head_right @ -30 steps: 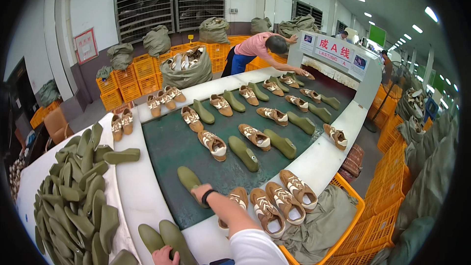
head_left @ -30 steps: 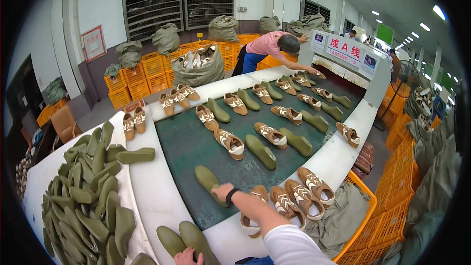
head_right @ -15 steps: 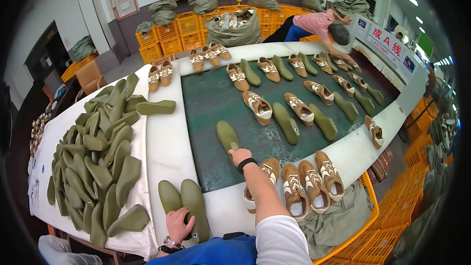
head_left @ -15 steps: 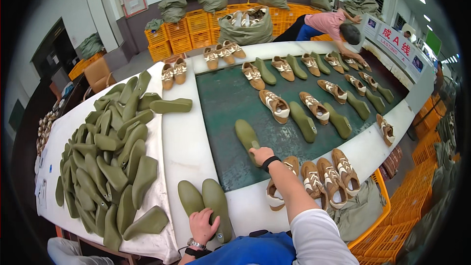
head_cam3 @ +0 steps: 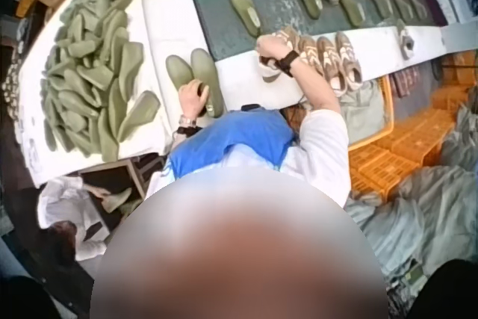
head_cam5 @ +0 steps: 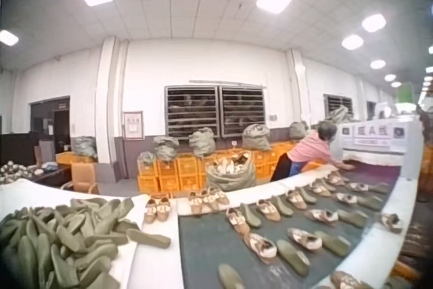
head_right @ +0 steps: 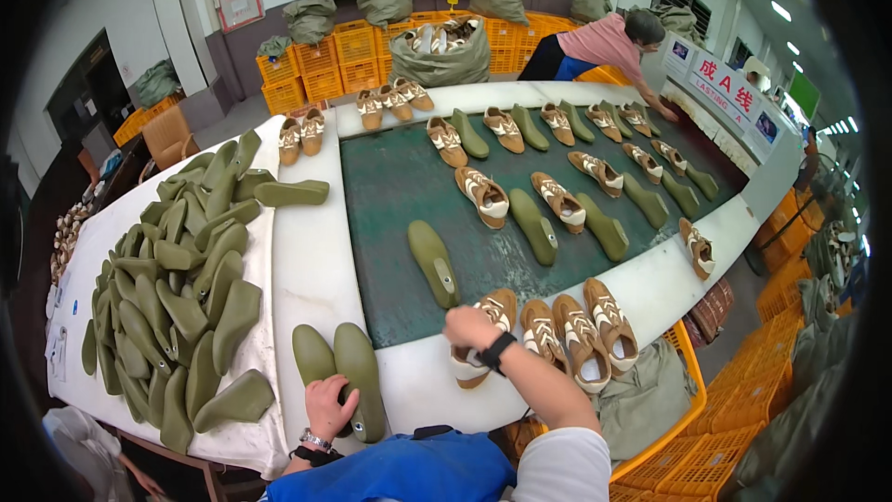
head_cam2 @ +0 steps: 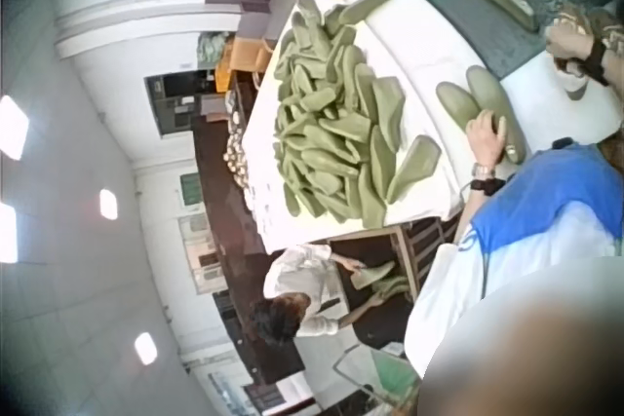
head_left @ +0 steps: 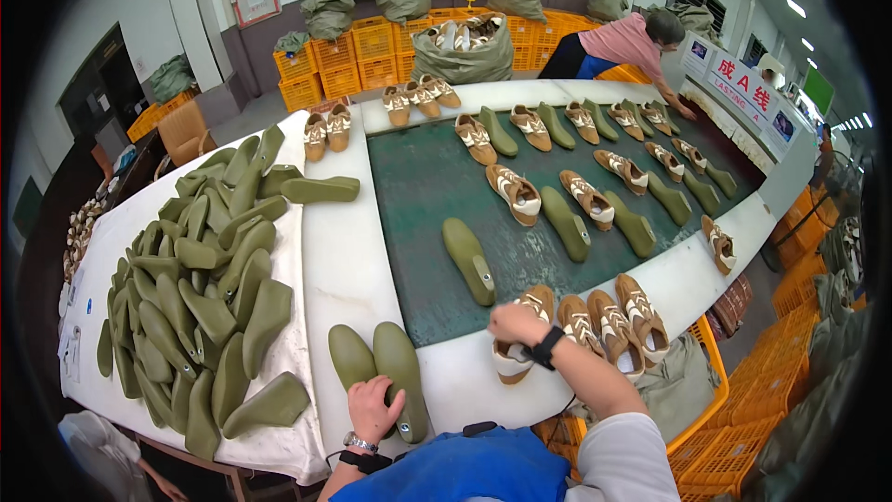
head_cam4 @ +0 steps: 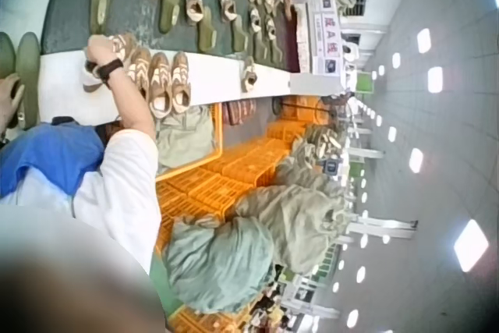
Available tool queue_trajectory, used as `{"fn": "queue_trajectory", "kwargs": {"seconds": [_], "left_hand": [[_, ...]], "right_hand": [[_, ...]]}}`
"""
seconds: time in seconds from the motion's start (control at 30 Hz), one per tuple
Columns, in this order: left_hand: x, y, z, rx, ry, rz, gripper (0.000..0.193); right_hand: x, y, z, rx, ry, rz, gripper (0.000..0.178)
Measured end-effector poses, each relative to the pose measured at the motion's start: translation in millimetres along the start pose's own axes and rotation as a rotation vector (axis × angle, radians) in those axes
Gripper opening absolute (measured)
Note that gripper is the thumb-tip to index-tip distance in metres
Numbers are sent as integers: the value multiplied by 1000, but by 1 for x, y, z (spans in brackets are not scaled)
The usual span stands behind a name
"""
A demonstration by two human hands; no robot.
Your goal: The person inserts green shoe lasts into brown canvas shoes on a conveyor belt, ties the laces, and places the shoes back on the belt. The person also moves shoe lasts and a large sack on the floor during the process.
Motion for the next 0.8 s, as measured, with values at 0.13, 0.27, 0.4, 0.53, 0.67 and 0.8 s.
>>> {"fn": "queue_trajectory", "kwargs": {"seconds": [0.13,0.27,0.4,0.53,0.67,0.8], "left_hand": [[-1,0,1,29,10,-3,26],[-1,1,1,33,17,-1,24],[-1,1,1,30,10,-6,22],[0,2,1,32,15,-1,25],[0,3,1,17,12,-13,25],[0,5,1,4,30,-19,27]], "right_hand": [[29,-42,-83,-104,-53,8,28],[37,-57,-117,-163,-209,105,27],[44,-38,-140,-425,-180,258,25],[53,-9,-142,-541,-107,454,28],[66,17,-112,-590,-15,735,29],[65,33,-55,-438,-12,1079,29]]}}
Point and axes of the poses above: each hand's wrist, its own z-axis towards the middle knuckle, its own y-axis out of the back of the hand, x = y × z, the point moved 2 cm from there along z, towards the middle knuckle, and after that the axes turned 13 degrees about -z, right-handed, at the moved point
